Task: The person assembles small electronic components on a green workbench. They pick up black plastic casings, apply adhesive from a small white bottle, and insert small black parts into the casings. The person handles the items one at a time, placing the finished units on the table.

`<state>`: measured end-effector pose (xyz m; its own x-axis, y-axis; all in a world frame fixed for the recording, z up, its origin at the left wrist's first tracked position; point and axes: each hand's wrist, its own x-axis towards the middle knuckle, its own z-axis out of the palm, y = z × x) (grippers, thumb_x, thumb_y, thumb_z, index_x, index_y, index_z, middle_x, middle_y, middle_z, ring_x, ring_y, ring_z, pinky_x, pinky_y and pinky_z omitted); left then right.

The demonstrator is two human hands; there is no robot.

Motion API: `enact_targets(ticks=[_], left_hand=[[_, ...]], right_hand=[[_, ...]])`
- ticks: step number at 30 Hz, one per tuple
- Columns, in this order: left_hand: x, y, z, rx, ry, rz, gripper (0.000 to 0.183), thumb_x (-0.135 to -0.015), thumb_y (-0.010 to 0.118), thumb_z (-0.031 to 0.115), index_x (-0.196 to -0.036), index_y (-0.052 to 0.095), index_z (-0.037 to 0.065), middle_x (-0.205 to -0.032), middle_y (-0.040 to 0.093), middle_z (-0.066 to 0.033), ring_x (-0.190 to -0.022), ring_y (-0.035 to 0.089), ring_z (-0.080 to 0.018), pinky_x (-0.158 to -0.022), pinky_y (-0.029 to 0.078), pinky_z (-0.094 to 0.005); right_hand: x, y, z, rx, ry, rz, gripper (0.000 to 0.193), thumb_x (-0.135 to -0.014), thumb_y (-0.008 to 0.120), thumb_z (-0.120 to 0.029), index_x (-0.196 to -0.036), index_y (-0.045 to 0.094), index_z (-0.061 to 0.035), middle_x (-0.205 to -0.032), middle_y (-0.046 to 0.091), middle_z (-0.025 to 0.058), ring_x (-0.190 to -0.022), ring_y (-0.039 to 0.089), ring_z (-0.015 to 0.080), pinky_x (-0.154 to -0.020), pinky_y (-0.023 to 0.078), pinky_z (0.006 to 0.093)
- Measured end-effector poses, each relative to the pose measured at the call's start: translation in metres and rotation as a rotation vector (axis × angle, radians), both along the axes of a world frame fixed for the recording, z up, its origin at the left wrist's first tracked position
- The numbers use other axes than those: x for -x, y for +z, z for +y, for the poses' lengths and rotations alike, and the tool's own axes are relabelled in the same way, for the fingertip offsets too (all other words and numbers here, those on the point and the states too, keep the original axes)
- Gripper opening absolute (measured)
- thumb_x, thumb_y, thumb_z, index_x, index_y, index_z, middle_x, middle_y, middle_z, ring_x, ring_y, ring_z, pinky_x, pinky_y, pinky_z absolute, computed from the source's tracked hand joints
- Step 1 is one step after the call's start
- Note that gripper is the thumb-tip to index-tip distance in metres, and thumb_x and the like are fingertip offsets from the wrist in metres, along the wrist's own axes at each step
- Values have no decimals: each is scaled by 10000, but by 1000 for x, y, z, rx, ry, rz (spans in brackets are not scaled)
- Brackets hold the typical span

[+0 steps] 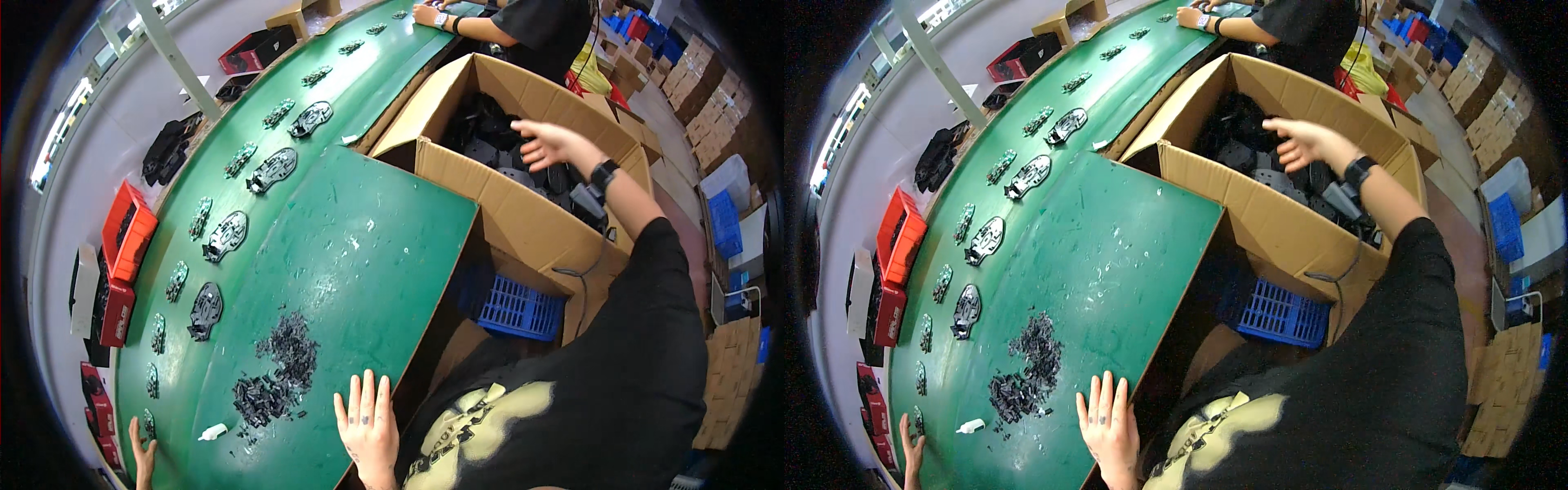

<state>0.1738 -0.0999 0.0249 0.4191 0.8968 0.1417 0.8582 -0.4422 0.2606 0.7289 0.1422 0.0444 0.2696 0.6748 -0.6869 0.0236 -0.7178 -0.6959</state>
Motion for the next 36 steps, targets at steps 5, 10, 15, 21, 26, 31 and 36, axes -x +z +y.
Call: enact_targets(ticks=[5,10,15,21,26,31,36], left_hand=[[2,-2,-1,10,68,23,394,-827,632,106,-1216,625,169,-1331,556,-50,-1264,493,-250,-1074,314,-501],[2,-6,-2,-6,89,21,399,-818,640,111,-1211,629,180,-1324,561,-33,-1249,504,-242,-1063,327,-495],[5,-9,0,2,64,-8,454,-738,687,88,-1184,627,144,-1305,564,-76,-1255,491,-270,-1066,322,-517],[5,-6,-1,-2,71,11,413,-818,628,108,-1223,618,189,-1331,551,-19,-1253,496,-215,-1066,329,-479],[7,-7,-4,-20,92,10,415,-825,604,106,-1228,610,203,-1332,551,-4,-1252,496,-190,-1064,334,-465],[11,-11,1,-30,69,6,400,-823,590,107,-1209,623,209,-1321,561,1,-1240,507,-180,-1055,343,-462],[17,-16,-6,-49,97,1,377,-826,583,110,-1186,638,204,-1299,578,-2,-1224,523,-180,-1045,352,-464]], right_hand=[[46,-106,59,-9,-156,185,1117,-723,712,-589,-1506,93,-87,-1556,18,219,-1391,167,443,-1025,209,694],[88,-88,73,-30,-63,-126,989,-733,731,-526,-1465,269,-50,-1551,168,178,-1401,188,398,-1006,234,704],[63,-115,99,-39,-60,13,671,-749,736,-462,-1272,525,-97,-1248,586,108,-1155,533,279,-943,430,529],[33,-132,120,22,95,-45,543,-809,647,-459,-1204,586,-91,-1159,645,93,-1059,592,267,-928,441,469],[52,-127,122,-47,171,-241,507,-725,671,-379,-1062,642,-2,-1006,674,154,-856,639,306,-762,488,415],[39,-146,115,-81,92,-365,534,-709,685,-379,-1031,641,44,-932,675,162,-698,633,328,-596,482,461],[66,-144,126,-169,-113,-137,624,-772,679,-411,-1186,574,44,-1053,658,182,-896,648,345,-812,489,476]])
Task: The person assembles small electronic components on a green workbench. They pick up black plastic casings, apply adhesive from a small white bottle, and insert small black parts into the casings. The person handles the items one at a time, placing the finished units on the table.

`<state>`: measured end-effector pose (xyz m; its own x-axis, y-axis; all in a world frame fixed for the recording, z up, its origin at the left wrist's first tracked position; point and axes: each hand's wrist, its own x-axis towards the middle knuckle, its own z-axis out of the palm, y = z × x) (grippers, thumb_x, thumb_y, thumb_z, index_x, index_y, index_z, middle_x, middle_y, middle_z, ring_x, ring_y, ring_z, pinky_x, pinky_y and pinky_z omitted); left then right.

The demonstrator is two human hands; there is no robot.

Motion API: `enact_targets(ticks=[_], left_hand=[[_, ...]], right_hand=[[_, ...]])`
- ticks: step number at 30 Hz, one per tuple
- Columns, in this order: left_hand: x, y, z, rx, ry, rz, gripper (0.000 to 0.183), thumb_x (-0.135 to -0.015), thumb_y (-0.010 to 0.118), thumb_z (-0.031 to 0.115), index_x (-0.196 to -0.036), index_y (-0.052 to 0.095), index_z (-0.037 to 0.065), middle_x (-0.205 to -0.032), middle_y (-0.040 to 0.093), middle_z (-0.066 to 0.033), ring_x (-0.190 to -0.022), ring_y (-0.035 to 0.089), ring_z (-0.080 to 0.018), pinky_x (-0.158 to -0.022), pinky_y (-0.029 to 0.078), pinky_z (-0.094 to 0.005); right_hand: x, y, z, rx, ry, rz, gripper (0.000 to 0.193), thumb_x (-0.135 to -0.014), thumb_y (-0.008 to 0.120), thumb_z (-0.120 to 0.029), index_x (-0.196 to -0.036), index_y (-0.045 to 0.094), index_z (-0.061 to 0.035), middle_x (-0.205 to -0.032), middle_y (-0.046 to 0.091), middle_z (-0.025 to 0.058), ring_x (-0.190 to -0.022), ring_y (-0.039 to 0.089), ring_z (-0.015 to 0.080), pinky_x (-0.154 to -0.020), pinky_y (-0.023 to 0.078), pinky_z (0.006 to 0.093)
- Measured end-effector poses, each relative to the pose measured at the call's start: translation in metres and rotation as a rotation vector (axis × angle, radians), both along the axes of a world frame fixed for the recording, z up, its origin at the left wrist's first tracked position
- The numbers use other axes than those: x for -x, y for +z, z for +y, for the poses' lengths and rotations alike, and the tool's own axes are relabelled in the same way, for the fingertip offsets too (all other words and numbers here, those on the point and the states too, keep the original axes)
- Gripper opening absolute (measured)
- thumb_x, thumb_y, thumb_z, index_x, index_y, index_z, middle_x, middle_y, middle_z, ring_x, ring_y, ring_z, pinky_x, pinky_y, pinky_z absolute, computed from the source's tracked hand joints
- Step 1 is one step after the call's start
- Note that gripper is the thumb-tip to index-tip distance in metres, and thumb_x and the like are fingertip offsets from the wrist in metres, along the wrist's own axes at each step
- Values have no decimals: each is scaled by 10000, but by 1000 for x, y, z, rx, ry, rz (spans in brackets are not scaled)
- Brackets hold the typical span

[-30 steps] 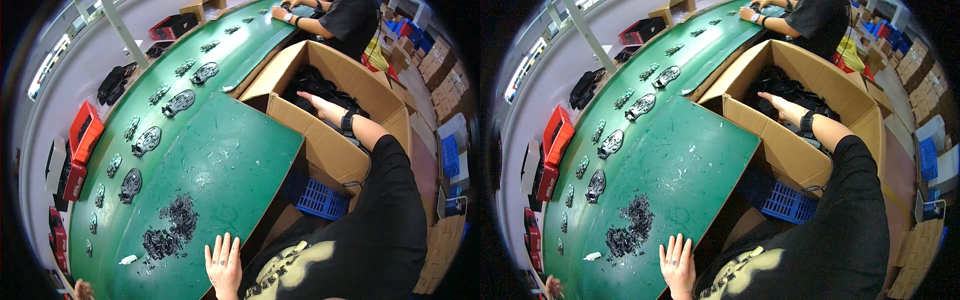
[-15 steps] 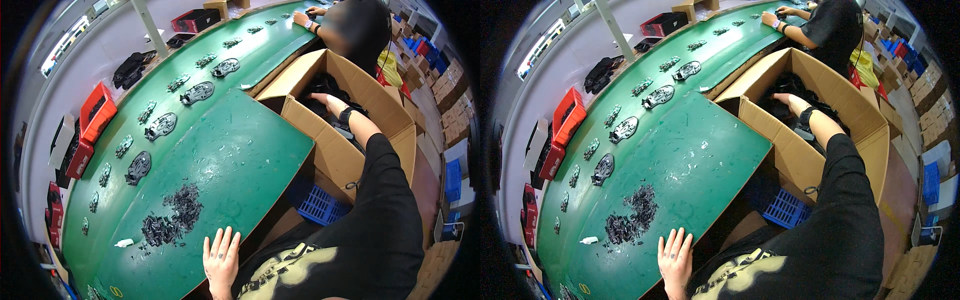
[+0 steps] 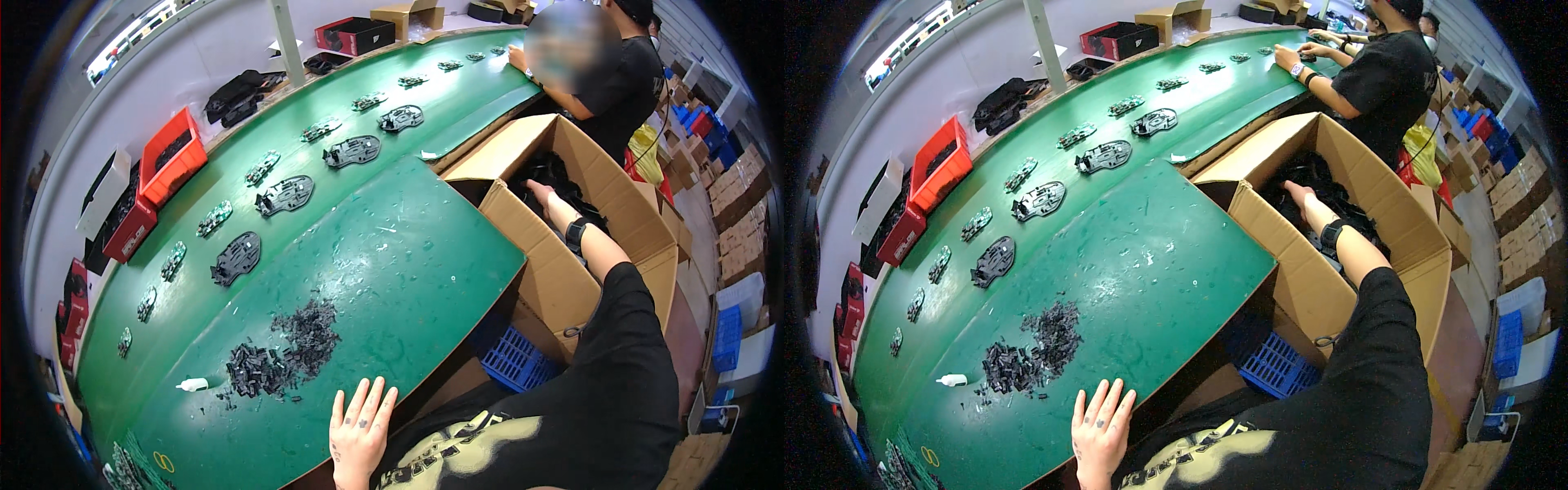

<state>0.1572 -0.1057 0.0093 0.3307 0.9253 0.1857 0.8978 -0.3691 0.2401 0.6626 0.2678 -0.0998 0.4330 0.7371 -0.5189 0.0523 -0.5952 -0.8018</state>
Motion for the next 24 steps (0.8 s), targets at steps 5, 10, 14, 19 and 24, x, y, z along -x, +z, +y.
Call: enact_targets(ticks=[5,10,14,19,24], left_hand=[[0,-4,14,-25,-91,-28,371,-835,570,121,-1191,635,203,-1290,585,0,-1222,524,-178,-1040,354,-458],[3,-6,5,-20,-31,0,370,-837,566,128,-1192,634,205,-1295,582,7,-1223,524,-174,-1051,340,-456],[4,-4,5,-9,-39,-7,369,-790,646,100,-1148,653,187,-1263,598,-28,-1210,531,-209,-1046,352,-477],[4,-6,5,-16,-39,-20,365,-793,647,104,-1148,652,187,-1265,597,-24,-1211,531,-206,-1053,344,-473],[7,-9,4,-25,-42,-14,371,-795,648,109,-1157,646,187,-1267,596,-26,-1207,534,-208,-1049,346,-476]], right_hand=[[-89,-46,15,-61,-170,-177,613,-806,662,-410,-1169,571,75,-1095,640,209,-969,630,337,-859,479,437],[-8,-29,2,-197,-127,-568,493,-778,693,-355,-1094,656,22,-1072,668,179,-1019,623,271,-888,472,353],[-2,-27,-2,-216,-99,-594,553,-794,664,-379,-1177,609,17,-1159,636,186,-1088,596,278,-932,450,356],[-12,-27,14,-186,-32,-492,679,-851,615,-387,-1361,407,10,-1291,539,213,-1155,552,319,-994,412,352],[-12,-18,9,-189,31,-266,498,-842,638,-310,-1205,514,7,-1072,621,165,-876,626,242,-802,501,323]])
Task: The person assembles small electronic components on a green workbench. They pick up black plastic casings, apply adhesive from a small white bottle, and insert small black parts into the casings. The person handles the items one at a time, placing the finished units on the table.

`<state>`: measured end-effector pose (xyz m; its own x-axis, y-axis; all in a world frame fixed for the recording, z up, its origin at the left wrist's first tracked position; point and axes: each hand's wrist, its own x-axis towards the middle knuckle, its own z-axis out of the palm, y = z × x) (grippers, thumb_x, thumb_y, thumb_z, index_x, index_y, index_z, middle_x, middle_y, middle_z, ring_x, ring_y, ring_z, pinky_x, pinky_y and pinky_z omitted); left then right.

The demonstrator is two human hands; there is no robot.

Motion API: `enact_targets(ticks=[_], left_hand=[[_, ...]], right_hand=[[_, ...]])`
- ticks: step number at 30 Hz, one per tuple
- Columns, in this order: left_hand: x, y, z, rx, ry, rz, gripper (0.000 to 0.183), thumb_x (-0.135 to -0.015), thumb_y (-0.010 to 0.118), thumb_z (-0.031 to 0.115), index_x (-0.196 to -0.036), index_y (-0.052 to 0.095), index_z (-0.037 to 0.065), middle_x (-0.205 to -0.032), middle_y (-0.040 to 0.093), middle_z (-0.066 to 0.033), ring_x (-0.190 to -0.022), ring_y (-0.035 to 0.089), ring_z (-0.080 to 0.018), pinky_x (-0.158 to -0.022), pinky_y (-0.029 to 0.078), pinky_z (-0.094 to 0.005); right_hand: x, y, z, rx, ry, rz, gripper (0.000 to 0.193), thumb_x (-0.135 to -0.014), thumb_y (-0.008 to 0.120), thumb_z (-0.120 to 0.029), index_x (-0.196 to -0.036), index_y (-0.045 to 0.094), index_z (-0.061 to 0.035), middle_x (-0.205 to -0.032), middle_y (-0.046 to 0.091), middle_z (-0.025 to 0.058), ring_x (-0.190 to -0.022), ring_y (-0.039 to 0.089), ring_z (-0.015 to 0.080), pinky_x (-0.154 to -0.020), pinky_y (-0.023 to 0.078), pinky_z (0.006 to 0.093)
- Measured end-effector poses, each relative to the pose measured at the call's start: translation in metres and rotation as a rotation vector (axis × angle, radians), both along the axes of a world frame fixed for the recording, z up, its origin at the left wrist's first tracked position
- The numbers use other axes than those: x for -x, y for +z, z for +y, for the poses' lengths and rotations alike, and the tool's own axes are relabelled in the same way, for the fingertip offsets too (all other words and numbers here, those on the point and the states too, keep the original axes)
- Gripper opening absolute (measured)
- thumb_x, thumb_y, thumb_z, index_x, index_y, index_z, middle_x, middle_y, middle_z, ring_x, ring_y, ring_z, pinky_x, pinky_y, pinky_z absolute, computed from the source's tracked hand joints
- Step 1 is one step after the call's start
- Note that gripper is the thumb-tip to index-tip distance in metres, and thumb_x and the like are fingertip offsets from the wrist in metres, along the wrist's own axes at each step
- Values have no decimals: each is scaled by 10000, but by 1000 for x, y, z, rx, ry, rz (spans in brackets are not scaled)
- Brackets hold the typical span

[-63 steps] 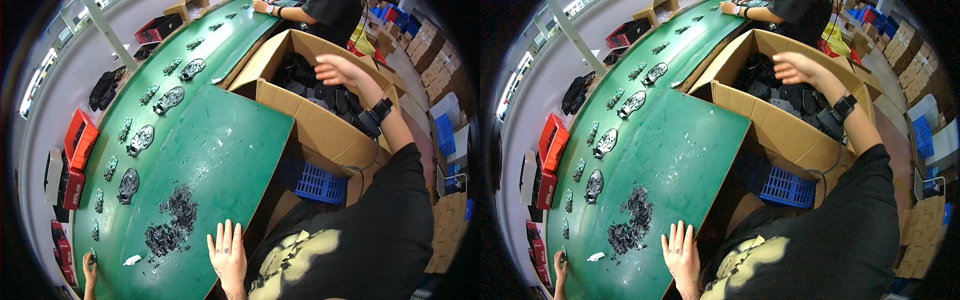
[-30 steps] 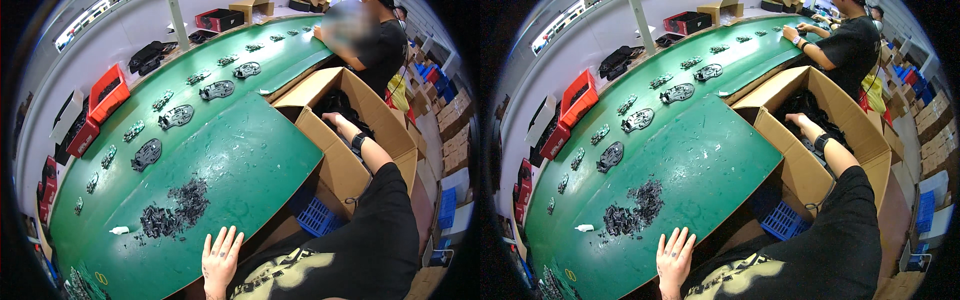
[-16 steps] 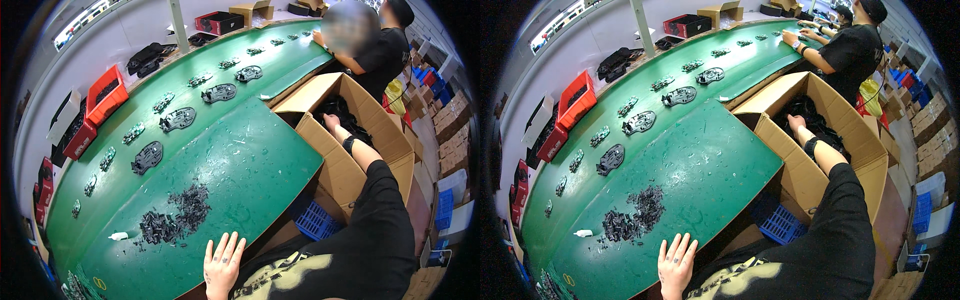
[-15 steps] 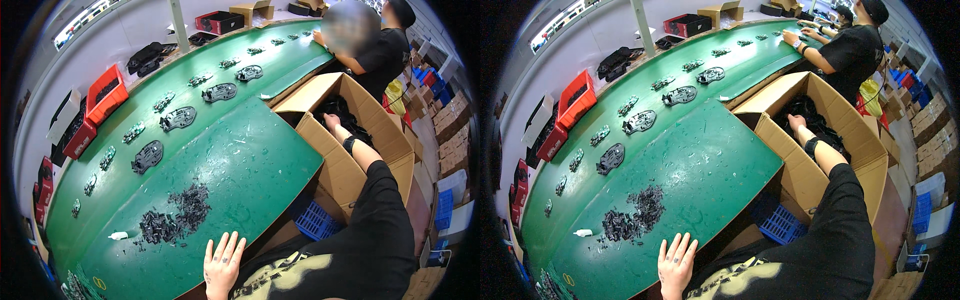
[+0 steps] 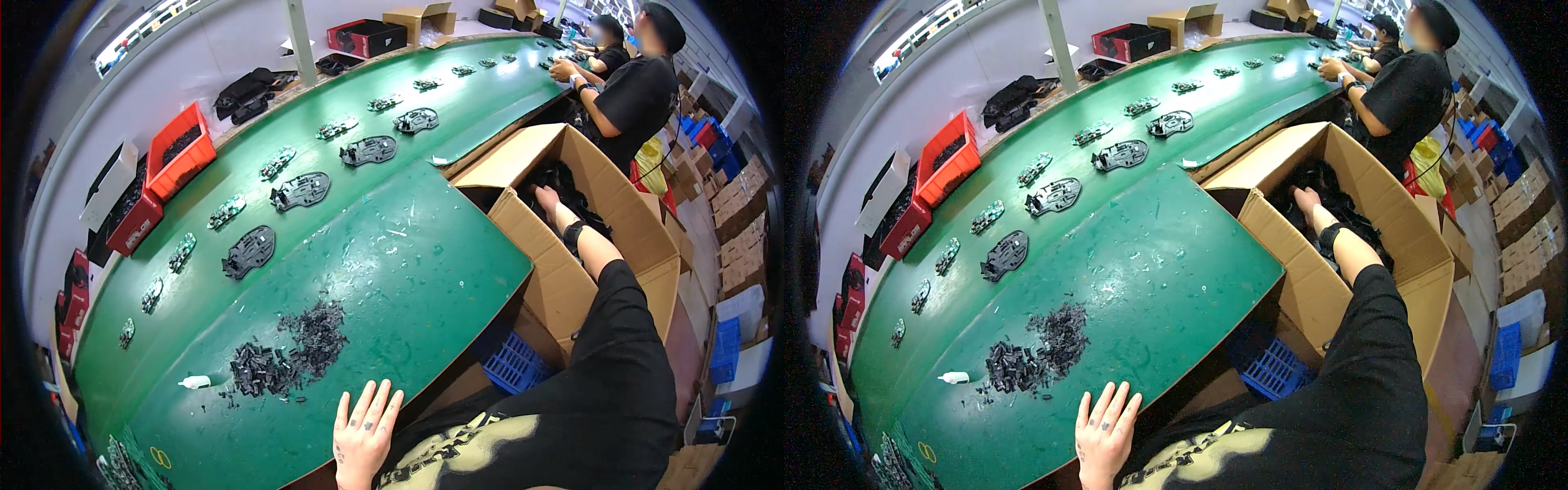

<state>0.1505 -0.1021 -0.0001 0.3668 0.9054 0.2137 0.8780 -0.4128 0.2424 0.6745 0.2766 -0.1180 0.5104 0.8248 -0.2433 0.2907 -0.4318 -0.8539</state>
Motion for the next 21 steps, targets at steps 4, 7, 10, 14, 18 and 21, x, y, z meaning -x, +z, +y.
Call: enact_targets(ticks=[4,7,10,14,18,21], left_hand=[[-1,-1,5,-11,-29,-5,370,-797,648,113,-1160,643,186,-1272,593,-31,-1204,536,-212,-1042,353,-478],[1,-1,-4,4,30,22,365,-798,647,111,-1155,644,183,-1273,592,-32,-1204,536,-214,-1039,355,-481],[0,-3,-2,11,25,37,380,-831,570,119,-1193,634,214,-1296,582,4,-1227,519,-177,-1052,342,-458],[3,-6,-3,-22,7,7,371,-788,655,99,-1150,645,177,-1272,592,-34,-1208,534,-216,-1040,357,-490],[2,-3,0,-8,-1,21,372,-802,624,99,-1164,642,185,-1283,587,-21,-1218,527,-201,-1045,354,-477],[3,-6,-3,-9,23,35,371,-837,567,110,-1187,638,206,-1306,573,4,-1233,514,-175,-1057,342,-458]], right_hand=[[-40,-32,1,-200,-76,-11,394,-796,632,-234,-1121,589,-16,-973,650,122,-832,629,231,-739,511,342],[27,-3,-20,-169,-26,119,423,-745,634,-191,-1133,583,-32,-973,642,123,-803,628,237,-726,521,343],[29,19,-41,-154,-40,180,401,-709,644,-164,-1085,566,-44,-936,635,114,-769,625,235,-698,519,353],[28,18,-26,-21,-79,265,527,-719,674,-201,-1183,521,-3,-1034,638,142,-841,632,259,-735,517,364],[-1,-13,-6,-19,-96,154,455,-778,672,-220,-1141,582,40,-1038,652,188,-936,638,273,-789,505,385],[34,17,-28,36,-126,101,509,-767,683,-210,-1141,549,108,-1052,638,218,-900,646,286,-771,512,399]])
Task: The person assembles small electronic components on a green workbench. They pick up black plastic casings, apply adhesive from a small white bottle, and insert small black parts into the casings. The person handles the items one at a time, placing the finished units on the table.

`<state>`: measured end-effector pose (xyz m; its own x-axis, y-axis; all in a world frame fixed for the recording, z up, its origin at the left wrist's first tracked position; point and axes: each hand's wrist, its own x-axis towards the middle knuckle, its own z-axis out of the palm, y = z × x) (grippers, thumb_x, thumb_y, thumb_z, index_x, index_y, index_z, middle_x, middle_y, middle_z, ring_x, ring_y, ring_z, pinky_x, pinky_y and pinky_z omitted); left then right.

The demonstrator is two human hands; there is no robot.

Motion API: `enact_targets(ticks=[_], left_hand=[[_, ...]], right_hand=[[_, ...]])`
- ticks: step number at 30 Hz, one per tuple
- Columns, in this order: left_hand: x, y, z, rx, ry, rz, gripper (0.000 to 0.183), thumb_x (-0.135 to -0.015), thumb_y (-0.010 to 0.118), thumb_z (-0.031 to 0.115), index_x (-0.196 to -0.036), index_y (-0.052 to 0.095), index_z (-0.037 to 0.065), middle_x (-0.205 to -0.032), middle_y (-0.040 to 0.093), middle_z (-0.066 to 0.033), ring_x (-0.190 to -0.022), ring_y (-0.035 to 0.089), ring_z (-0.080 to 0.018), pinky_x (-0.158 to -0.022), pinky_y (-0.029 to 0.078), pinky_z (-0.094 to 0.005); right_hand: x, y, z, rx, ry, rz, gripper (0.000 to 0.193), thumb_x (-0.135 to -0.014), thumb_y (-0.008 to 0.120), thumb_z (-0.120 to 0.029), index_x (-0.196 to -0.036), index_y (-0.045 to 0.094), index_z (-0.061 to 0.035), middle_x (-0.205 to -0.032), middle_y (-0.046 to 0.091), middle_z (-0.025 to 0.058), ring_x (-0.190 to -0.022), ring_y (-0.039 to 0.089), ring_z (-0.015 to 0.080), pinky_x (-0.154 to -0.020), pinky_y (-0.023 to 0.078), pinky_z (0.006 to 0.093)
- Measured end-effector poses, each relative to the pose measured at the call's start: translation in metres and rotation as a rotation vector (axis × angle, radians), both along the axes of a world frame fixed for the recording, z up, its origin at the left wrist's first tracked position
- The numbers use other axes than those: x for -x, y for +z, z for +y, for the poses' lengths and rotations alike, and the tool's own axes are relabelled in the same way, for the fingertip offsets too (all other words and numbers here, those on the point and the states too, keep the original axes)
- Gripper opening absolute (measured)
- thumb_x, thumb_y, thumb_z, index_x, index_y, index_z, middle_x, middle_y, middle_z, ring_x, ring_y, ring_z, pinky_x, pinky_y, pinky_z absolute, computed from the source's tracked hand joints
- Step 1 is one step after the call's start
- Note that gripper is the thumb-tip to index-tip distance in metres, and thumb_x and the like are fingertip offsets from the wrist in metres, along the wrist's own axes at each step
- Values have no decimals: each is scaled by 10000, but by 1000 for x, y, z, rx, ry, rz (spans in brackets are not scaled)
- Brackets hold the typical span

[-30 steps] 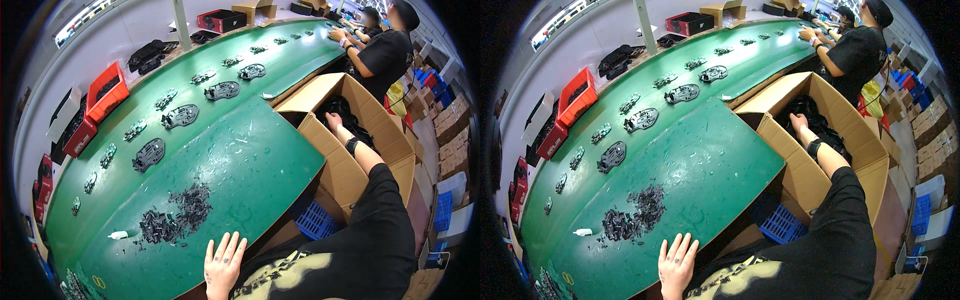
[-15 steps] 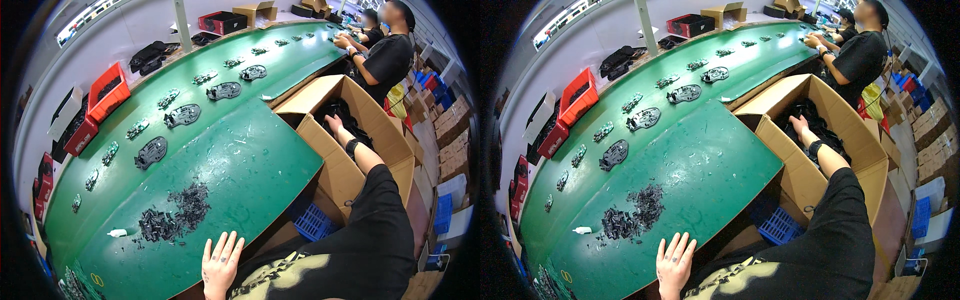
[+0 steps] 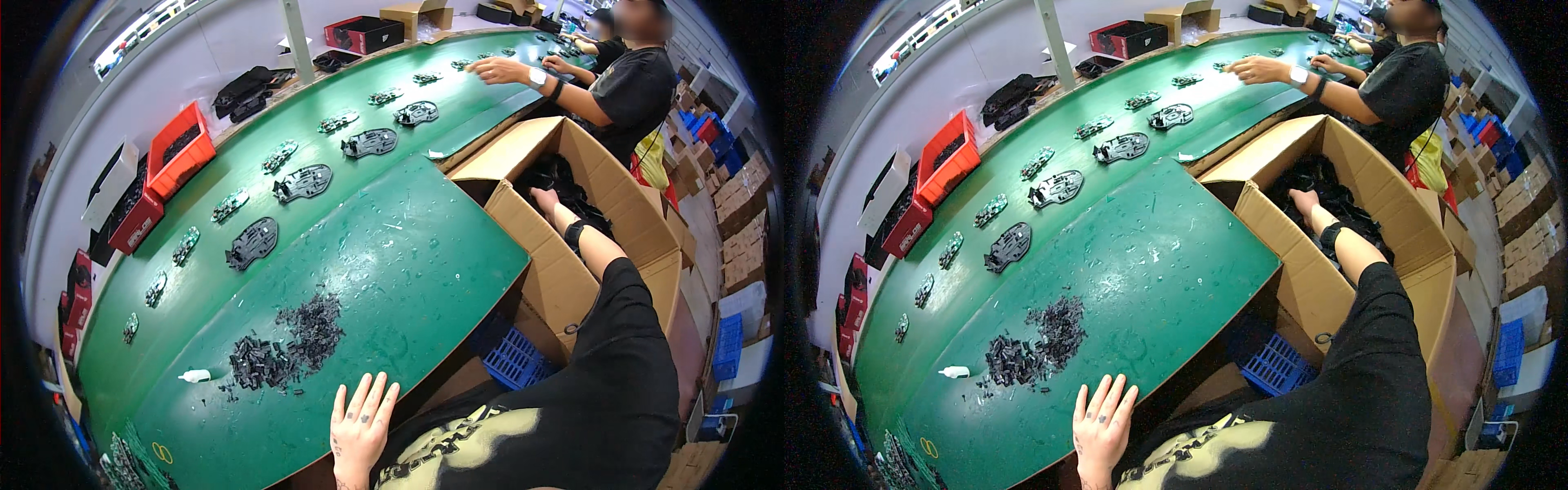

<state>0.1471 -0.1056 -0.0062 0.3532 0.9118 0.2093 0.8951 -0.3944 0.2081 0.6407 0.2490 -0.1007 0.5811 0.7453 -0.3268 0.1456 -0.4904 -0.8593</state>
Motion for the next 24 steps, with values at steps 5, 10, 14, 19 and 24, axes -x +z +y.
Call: enact_targets(ticks=[5,10,14,19,24], left_hand=[[0,-1,1,-11,-4,-5,382,-834,570,105,-1196,633,209,-1310,571,4,-1235,512,-174,-1055,346,-459],[2,-2,0,-14,-8,5,388,-835,568,111,-1204,629,209,-1307,574,1,-1233,515,-175,-1054,346,-460],[4,-5,2,-14,-27,-27,389,-790,629,88,-1167,641,183,-1290,581,-30,-1225,518,-207,-1053,344,-477],[7,-8,1,-7,-24,-31,377,-800,623,101,-1166,643,188,-1283,585,-28,-1219,525,-207,-1048,348,-479],[10,-9,0,-1,-22,-37,373,-804,615,97,-1164,645,189,-1278,589,-26,-1213,530,-206,-1042,353,-479]], right_hand=[[10,12,-32,-110,-10,-53,550,-714,734,-190,-1128,523,104,-1029,636,220,-823,656,294,-762,539,418],[29,28,-52,-121,-32,-90,589,-686,763,-170,-1153,483,56,-1068,607,193,-925,619,287,-796,536,442],[-6,-8,-44,-149,-38,28,591,-691,752,-142,-1184,480,40,-1078,610,166,-931,613,282,-802,531,411],[-9,-9,-56,-214,1,26,523,-688,734,-100,-1159,545,29,-1059,633,153,-875,630,279,-784,535,393],[12,26,-70,-268,-130,202,430,-688,734,-35,-1086,579,12,-995,650,133,-823,650,268,-748,548,374]])
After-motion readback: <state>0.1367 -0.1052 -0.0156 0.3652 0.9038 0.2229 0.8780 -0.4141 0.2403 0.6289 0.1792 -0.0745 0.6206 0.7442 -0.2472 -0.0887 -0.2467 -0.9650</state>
